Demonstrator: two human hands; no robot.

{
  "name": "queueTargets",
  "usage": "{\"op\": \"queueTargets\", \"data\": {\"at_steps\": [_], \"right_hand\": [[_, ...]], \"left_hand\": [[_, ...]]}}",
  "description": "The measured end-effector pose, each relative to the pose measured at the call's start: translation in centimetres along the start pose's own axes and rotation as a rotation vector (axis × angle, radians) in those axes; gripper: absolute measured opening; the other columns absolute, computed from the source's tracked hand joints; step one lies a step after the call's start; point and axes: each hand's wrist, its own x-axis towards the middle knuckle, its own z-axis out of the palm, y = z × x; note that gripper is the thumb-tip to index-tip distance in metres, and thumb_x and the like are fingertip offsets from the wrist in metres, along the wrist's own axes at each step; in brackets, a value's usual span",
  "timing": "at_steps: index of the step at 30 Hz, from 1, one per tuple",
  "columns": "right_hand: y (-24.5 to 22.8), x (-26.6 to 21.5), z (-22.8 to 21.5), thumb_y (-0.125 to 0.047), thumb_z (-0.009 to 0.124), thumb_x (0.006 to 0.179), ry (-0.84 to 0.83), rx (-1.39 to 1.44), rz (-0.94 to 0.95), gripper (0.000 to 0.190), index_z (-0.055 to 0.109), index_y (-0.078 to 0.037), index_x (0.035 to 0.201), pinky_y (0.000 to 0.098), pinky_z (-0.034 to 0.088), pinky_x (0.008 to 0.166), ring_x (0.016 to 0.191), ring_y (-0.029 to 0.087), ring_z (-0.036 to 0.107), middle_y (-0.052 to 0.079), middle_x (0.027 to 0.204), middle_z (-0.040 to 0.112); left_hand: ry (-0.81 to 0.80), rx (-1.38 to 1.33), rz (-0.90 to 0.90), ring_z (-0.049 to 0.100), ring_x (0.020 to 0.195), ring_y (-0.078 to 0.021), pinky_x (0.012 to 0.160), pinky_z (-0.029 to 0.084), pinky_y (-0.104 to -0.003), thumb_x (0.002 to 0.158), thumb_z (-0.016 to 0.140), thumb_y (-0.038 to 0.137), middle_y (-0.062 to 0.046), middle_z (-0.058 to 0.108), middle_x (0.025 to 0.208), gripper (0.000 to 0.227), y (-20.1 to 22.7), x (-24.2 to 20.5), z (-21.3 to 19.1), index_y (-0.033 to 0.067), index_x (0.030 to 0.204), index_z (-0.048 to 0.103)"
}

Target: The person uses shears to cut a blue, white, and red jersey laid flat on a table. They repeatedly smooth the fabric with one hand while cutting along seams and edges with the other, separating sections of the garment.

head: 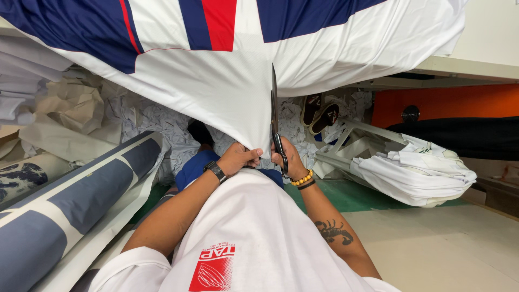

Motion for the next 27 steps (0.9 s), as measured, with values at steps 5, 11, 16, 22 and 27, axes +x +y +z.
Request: {"op": "queueTargets", "data": {"at_steps": [5,11,16,22,27], "right_hand": [[-0.3,1.6,0.1,-0.075,0.065,0.085,-0.011,0.098,0.012,0.075,0.055,-0.004,0.106,0.025,0.054,0.064,0.072,0.01,0.061,0.001,0.082,0.057],[-0.4,1.7,-0.1,-0.074,0.066,0.086,-0.032,0.099,0.018,0.074,0.055,-0.003,0.106,0.025,0.054,0.066,0.073,0.01,0.061,0.002,0.082,0.057],[-0.3,1.2,0.3,-0.071,0.066,0.088,-0.014,0.068,0.004,0.07,0.056,-0.004,0.104,0.0247,0.054,0.064,0.07,0.01,0.062,0.001,0.081,0.058],[0.3,0.7,0.8,-0.065,0.072,0.085,0.043,0.019,0.1,0.062,0.056,-0.006,0.094,0.0222,0.05,0.051,0.057,0.007,0.061,-0.001,0.072,0.059],[0.7,0.3,1.2,-0.064,0.074,0.084,0.063,0.032,0.133,0.061,0.056,-0.006,0.093,0.0213,0.049,0.049,0.055,0.007,0.059,-0.002,0.07,0.059]], "left_hand": [[0.009,0.107,0.019,0.069,0.072,-0.0132,0.069,0.06,-0.026,0.087,0.079,0.036,-0.007,0.069,0.077,0.042,0.2,-0.3,-0.2,-0.0033,0.098,0.069],[-0.007,0.086,0.054,0.067,0.071,-0.0133,0.068,0.06,-0.027,0.088,0.078,0.036,-0.007,0.068,0.077,0.042,0.4,-0.4,-0.3,-0.0028,0.098,0.069],[0.014,0.146,0.061,0.067,0.069,-0.0136,0.067,0.059,-0.027,0.088,0.078,0.038,-0.008,0.07,0.076,0.041,0.5,-0.5,-0.6,-0.0022,0.095,0.07],[-0.016,0.15,0.073,0.066,0.069,-0.013,0.068,0.058,-0.027,0.087,0.078,0.04,-0.006,0.068,0.075,0.043,0.4,-0.4,-0.4,-0.0012,0.093,0.069],[-0.019,0.151,0.065,0.066,0.068,-0.0133,0.067,0.057,-0.027,0.086,0.079,0.041,-0.006,0.068,0.075,0.043,0.3,-0.5,-0.6,-0.0012,0.092,0.069]]}}
